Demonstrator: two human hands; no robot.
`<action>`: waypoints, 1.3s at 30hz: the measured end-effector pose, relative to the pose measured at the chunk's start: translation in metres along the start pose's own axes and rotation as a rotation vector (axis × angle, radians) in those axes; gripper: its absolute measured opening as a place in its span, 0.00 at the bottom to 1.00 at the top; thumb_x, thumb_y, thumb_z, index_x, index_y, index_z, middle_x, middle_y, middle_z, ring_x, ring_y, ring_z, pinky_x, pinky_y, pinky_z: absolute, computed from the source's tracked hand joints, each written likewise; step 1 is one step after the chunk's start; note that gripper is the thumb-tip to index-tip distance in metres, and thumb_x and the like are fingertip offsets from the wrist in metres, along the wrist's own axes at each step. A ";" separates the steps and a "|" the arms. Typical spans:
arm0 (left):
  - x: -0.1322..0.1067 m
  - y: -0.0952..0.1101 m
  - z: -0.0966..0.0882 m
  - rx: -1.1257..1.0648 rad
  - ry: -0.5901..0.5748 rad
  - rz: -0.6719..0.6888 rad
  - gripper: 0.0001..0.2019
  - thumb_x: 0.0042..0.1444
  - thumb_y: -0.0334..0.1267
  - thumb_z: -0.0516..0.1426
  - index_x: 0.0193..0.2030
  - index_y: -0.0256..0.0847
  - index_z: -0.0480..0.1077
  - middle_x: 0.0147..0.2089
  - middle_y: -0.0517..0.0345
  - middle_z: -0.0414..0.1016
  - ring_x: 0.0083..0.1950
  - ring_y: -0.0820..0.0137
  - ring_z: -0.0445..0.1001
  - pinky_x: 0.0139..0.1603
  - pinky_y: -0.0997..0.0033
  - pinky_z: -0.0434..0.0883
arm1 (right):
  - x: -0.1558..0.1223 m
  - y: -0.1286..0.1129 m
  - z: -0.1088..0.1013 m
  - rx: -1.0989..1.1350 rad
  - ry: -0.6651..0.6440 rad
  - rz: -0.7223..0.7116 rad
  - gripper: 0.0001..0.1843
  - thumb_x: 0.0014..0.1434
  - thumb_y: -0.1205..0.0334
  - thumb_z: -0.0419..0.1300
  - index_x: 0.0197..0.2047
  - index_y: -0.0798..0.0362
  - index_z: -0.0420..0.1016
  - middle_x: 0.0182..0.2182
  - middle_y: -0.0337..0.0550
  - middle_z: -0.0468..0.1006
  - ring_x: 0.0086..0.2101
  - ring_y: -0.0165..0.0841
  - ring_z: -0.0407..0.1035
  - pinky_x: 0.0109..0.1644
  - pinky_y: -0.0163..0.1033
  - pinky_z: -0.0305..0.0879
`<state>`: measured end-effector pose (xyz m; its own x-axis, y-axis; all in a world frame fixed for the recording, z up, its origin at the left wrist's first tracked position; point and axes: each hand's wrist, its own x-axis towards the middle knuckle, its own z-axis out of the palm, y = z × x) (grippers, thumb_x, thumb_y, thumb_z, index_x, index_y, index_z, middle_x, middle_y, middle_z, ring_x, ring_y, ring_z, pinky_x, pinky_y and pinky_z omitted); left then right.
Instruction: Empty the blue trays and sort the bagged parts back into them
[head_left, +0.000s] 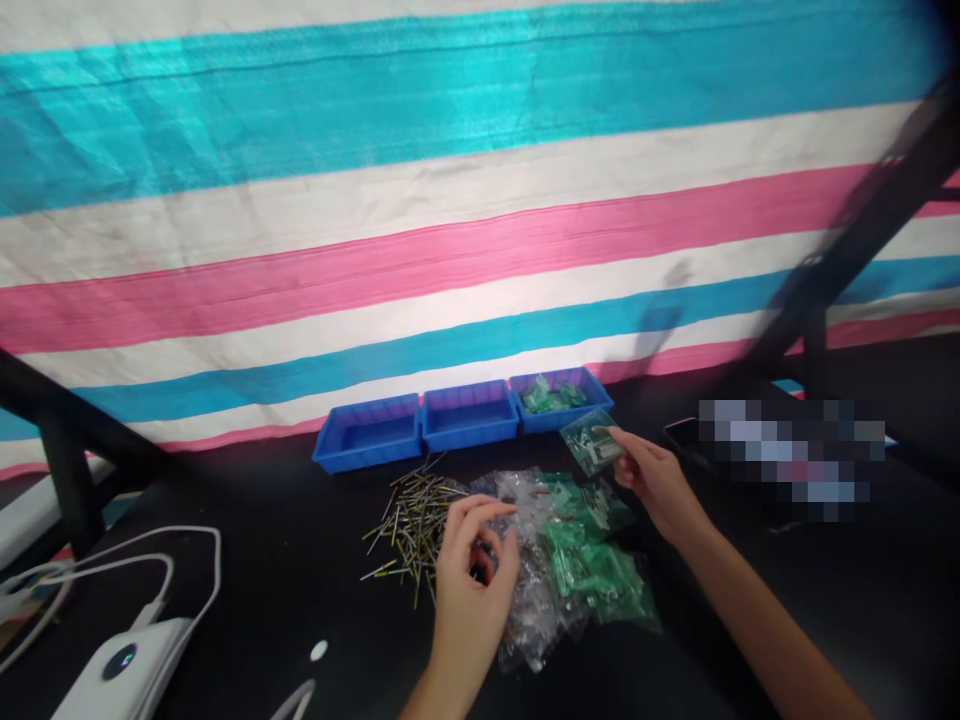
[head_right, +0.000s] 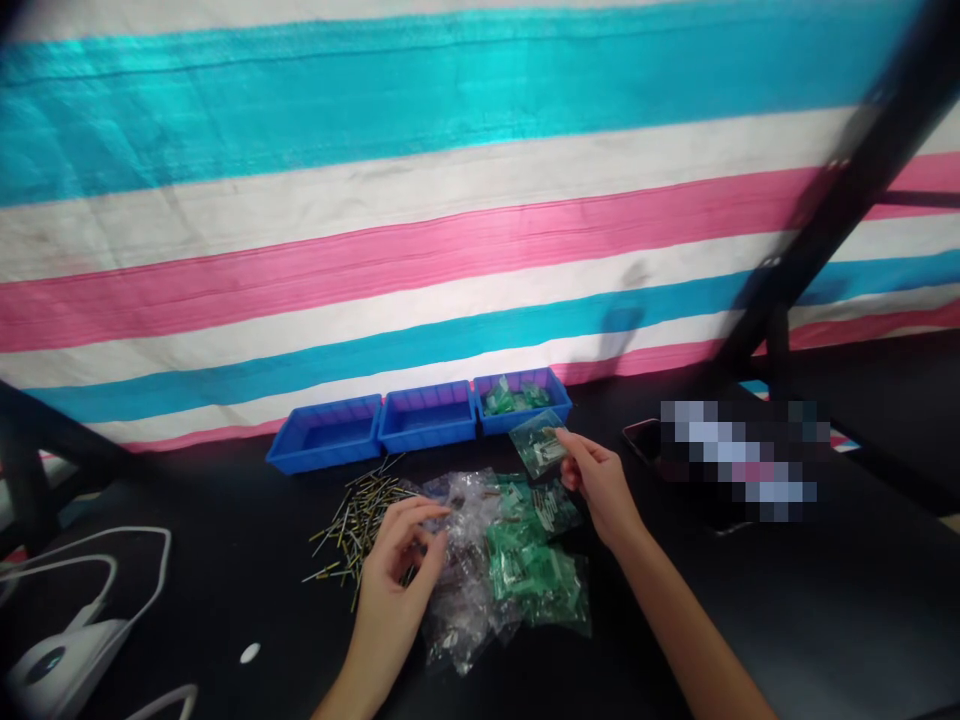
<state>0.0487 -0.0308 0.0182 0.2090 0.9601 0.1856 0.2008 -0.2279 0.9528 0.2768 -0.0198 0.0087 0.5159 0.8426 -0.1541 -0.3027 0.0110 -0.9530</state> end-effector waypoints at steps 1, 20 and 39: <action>0.000 0.000 0.000 0.000 0.000 0.003 0.07 0.54 0.35 0.53 0.38 0.44 0.71 0.45 0.55 0.63 0.28 0.78 0.65 0.22 0.78 0.62 | 0.000 -0.001 0.000 0.002 -0.001 0.014 0.14 0.43 0.53 0.67 0.23 0.54 0.71 0.14 0.31 0.58 0.16 0.22 0.50 0.15 0.30 0.48; -0.003 0.000 0.001 -0.027 0.037 0.021 0.07 0.54 0.33 0.52 0.35 0.43 0.71 0.41 0.56 0.64 0.30 0.76 0.66 0.24 0.79 0.62 | 0.006 -0.002 -0.005 -0.089 -0.168 0.013 0.30 0.44 0.54 0.66 0.52 0.47 0.67 0.38 0.43 0.77 0.31 0.31 0.71 0.22 0.28 0.63; 0.001 -0.007 0.002 -0.014 0.051 0.047 0.07 0.54 0.34 0.53 0.35 0.43 0.72 0.41 0.57 0.64 0.30 0.77 0.65 0.25 0.78 0.62 | 0.007 0.012 -0.041 -1.150 -0.346 -0.201 0.26 0.38 0.51 0.67 0.42 0.51 0.74 0.26 0.38 0.73 0.26 0.31 0.67 0.30 0.35 0.61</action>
<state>0.0496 -0.0289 0.0106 0.1690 0.9555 0.2417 0.1787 -0.2708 0.9459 0.3098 -0.0363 -0.0146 0.1775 0.9818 -0.0670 0.7357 -0.1776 -0.6536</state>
